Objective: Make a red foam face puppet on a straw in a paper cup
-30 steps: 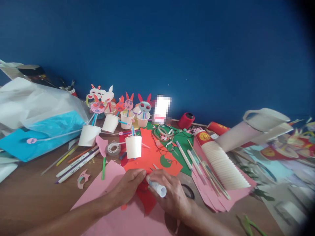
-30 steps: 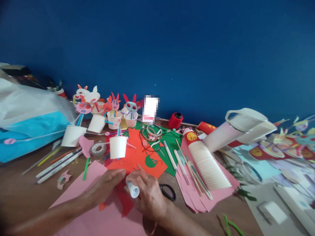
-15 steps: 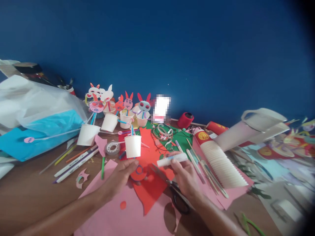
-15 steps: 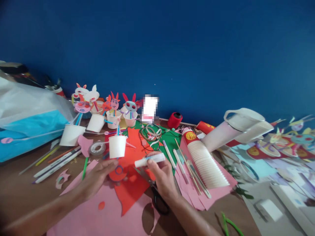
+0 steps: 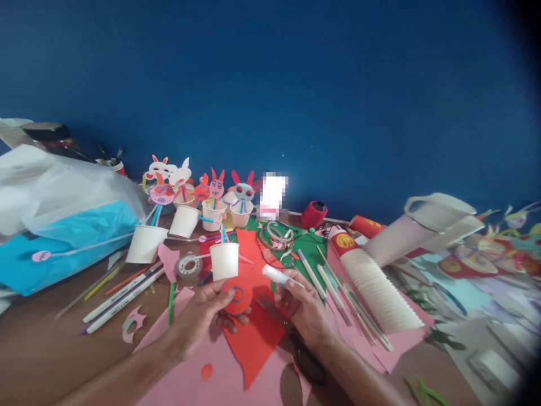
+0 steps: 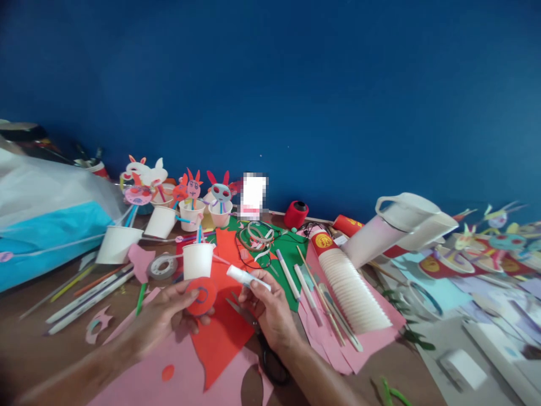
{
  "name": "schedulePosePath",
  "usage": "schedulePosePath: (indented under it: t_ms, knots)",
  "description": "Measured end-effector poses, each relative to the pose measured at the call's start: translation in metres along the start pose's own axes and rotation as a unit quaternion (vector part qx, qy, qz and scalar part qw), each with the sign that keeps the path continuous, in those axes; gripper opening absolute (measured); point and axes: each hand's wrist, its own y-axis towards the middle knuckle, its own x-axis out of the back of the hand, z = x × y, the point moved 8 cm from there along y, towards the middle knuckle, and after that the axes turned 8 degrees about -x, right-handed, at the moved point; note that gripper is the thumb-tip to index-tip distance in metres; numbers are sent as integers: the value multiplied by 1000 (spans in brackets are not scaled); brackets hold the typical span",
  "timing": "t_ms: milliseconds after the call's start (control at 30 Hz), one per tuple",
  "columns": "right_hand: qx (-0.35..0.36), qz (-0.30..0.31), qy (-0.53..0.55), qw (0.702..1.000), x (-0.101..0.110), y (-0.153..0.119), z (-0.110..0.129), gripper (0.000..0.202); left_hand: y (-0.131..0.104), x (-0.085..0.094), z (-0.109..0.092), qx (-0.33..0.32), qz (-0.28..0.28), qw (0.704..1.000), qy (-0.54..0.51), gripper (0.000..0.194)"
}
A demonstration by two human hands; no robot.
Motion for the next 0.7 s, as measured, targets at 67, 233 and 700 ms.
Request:
schedulePosePath:
  t_ms: [67,233,700]
  knots:
    - [-20,6,-15,1000,-5,-2,-3,14,0,-2,-1,-3,23,999,27,55]
    - [-52,35,-20,998,-18,-8,-17,15,1,4,2,-37,14,991,124,42]
    - [11,39,-124,991,-44,-24,-9,28,-6,-44,-29,-103,82,986,103,28]
